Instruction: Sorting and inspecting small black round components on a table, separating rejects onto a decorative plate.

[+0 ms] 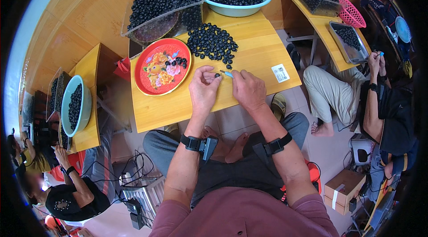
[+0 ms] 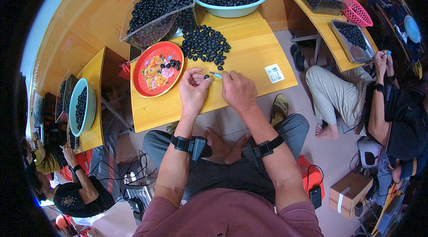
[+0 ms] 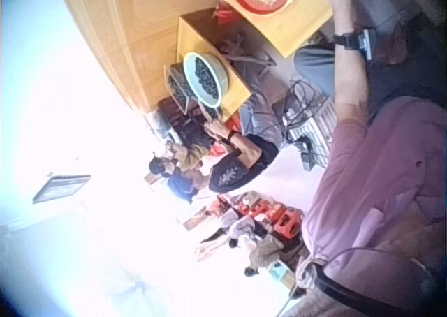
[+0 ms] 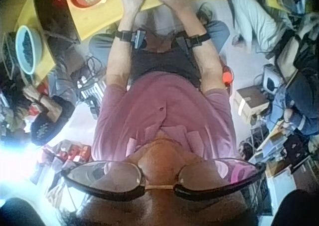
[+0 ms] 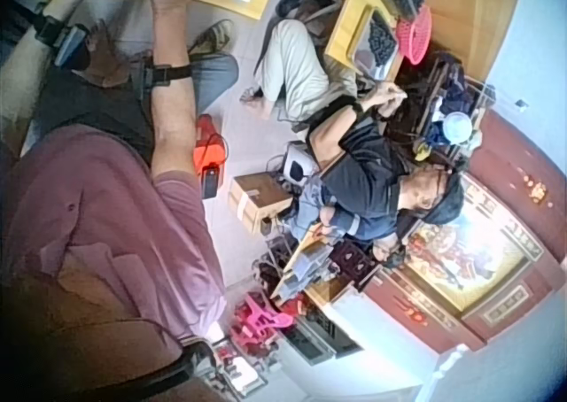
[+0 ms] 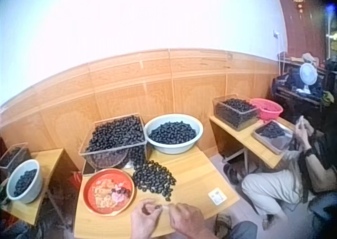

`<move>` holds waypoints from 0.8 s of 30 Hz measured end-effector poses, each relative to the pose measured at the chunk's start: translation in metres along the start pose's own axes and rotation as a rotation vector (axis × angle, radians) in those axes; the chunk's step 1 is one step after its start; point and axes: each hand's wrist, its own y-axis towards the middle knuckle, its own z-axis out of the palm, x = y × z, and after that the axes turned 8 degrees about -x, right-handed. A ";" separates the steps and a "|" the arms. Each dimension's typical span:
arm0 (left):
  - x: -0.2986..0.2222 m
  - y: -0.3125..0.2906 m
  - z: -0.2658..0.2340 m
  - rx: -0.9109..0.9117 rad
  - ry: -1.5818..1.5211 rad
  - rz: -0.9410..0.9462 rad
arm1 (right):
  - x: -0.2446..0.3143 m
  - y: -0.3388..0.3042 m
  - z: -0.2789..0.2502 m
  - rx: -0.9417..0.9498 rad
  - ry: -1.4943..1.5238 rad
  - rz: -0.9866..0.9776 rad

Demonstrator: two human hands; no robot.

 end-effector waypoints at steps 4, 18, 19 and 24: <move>0.004 0.002 0.000 -0.032 -0.042 0.008 | 0.002 0.002 0.001 -0.013 0.009 -0.006; -0.017 0.045 -0.057 -0.225 0.508 0.469 | -0.001 -0.002 0.002 -0.141 0.003 0.078; -0.021 0.053 -0.064 -0.210 0.578 0.421 | -0.003 -0.002 0.001 -0.142 -0.004 0.075; -0.027 0.060 -0.053 -0.074 0.660 0.688 | 0.000 -0.003 0.002 -0.155 -0.002 0.099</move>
